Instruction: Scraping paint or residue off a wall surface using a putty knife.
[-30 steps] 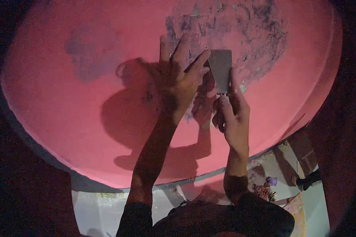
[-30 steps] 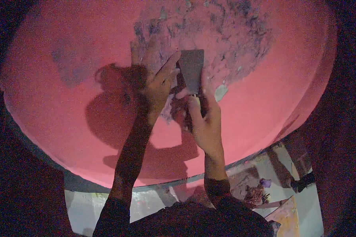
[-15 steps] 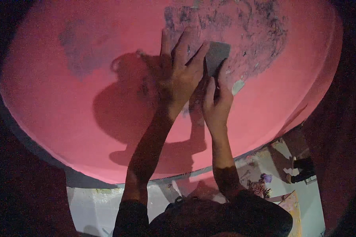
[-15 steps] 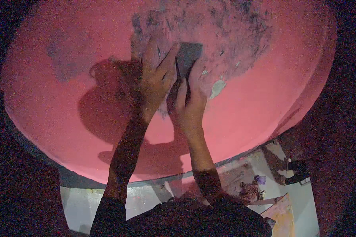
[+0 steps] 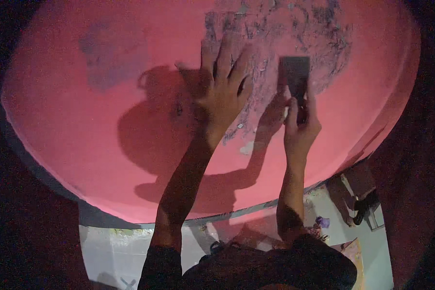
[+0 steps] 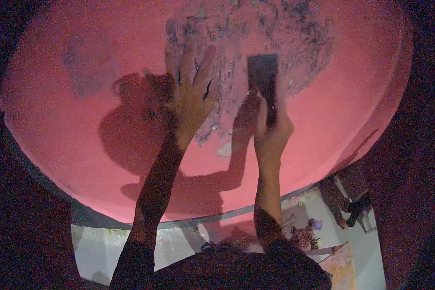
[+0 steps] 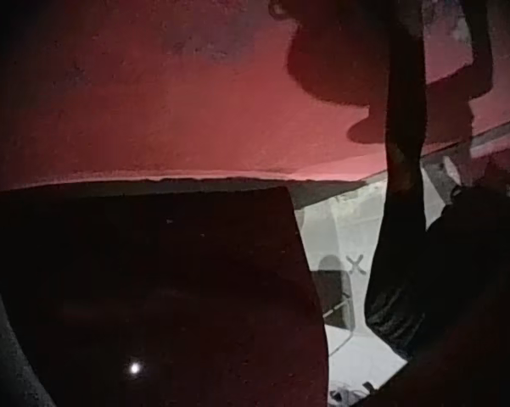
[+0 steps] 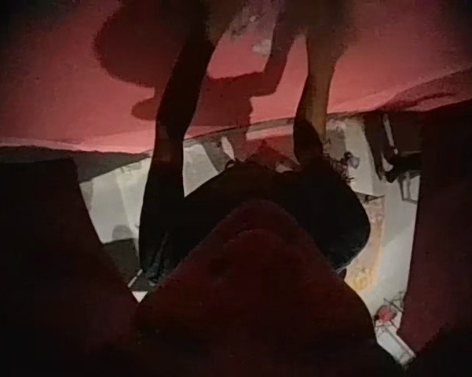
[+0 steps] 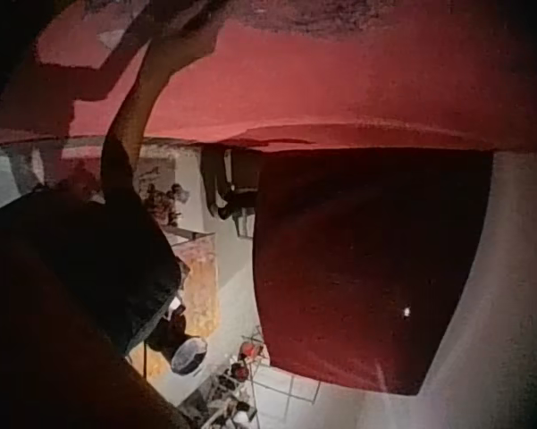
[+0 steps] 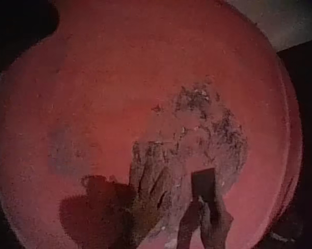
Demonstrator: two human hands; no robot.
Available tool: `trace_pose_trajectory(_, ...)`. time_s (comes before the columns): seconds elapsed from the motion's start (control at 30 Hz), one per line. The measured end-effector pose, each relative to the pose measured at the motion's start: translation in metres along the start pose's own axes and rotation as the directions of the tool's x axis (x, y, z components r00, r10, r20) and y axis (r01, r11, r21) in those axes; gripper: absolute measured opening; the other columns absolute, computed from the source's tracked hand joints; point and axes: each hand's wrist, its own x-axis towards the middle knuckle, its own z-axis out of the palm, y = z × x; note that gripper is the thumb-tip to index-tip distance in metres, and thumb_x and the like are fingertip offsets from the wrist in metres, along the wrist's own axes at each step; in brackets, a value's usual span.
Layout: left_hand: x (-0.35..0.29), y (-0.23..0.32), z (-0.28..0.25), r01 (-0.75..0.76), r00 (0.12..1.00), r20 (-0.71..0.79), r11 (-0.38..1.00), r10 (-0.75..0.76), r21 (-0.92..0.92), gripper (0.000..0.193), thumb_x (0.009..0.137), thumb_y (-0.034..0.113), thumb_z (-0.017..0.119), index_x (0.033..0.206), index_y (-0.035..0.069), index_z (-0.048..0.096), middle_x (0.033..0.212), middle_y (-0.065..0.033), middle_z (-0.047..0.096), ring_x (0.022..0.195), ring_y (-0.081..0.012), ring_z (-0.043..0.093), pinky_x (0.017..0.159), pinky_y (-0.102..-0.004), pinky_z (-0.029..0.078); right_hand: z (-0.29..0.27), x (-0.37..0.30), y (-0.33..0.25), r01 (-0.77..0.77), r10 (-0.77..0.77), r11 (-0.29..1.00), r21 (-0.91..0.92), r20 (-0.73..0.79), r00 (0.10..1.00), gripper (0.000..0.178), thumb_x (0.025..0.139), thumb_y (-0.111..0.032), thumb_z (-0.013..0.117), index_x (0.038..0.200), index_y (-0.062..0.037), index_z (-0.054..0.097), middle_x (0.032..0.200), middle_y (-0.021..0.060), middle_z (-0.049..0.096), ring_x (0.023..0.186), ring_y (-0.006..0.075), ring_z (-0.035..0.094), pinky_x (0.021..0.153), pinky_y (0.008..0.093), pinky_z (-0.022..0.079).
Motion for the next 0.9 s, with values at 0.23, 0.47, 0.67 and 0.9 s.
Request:
trace_pose_trajectory(0.23,0.001,-0.002,0.017,-0.288,0.938,0.217,0.956,0.27,0.055,0.071,0.091,0.054,0.056,0.155,0.032,0.037,0.167,-0.0054,0.022,0.152,-0.0403,0.017,0.111,-0.0783,0.01,-0.031,-0.038,0.007,-0.554,0.522,0.788,0.268,0.185,0.833,0.06,0.099,-0.005,0.057,0.155,-0.014,0.039,0.079,0.0025,0.064,0.06,0.0065,0.053,0.054,0.0251,0.046)
trace_pose_trajectory(0.47,0.027,-0.03,-0.019,0.2,0.977,-0.148,0.907,-0.155,0.37,0.073,0.092,0.055,0.055,0.157,0.03,0.033,0.167,-0.0111,0.019,0.152,-0.0422,0.014,0.114,-0.0735,0.012,-0.055,-0.035,0.011,-0.565,0.561,0.751,0.341,0.122,0.819,0.061,0.098,-0.012,0.062,0.155,-0.0132,0.039,0.085,0.0011,0.055,0.055,0.005,0.05,0.044,0.024,0.04)
trace_pose_trajectory(0.67,0.003,-0.034,-0.02,-0.106,0.989,0.136,0.915,0.056,0.388,0.069,0.091,0.045,0.06,0.155,0.028,0.039,0.164,-0.0129,0.026,0.148,-0.0434,0.026,0.117,-0.0678,0.017,-0.026,-0.042,0.017,-0.489,0.459,0.836,0.25,0.173,0.872,0.051,0.1,-0.012,0.059,0.149,-0.0075,0.048,0.087,0.005,0.062,0.061,0.011,0.058,0.055,0.0289,0.049)
trace_pose_trajectory(0.9,-0.013,-0.055,-0.024,-0.314,0.948,0.034,0.946,0.317,-0.077,0.052,0.084,0.023,0.073,0.135,0.022,0.063,0.122,-0.0097,0.065,0.121,-0.0316,0.059,0.114,-0.0537,0.035,0.018,-0.017,-0.04,-0.308,0.191,0.921,0.237,0.413,0.891,0.05,0.099,-0.014,0.06,0.148,-0.0206,0.051,0.095,0.0219,0.069,0.068,0.0271,0.067,0.067,0.0398,0.053)
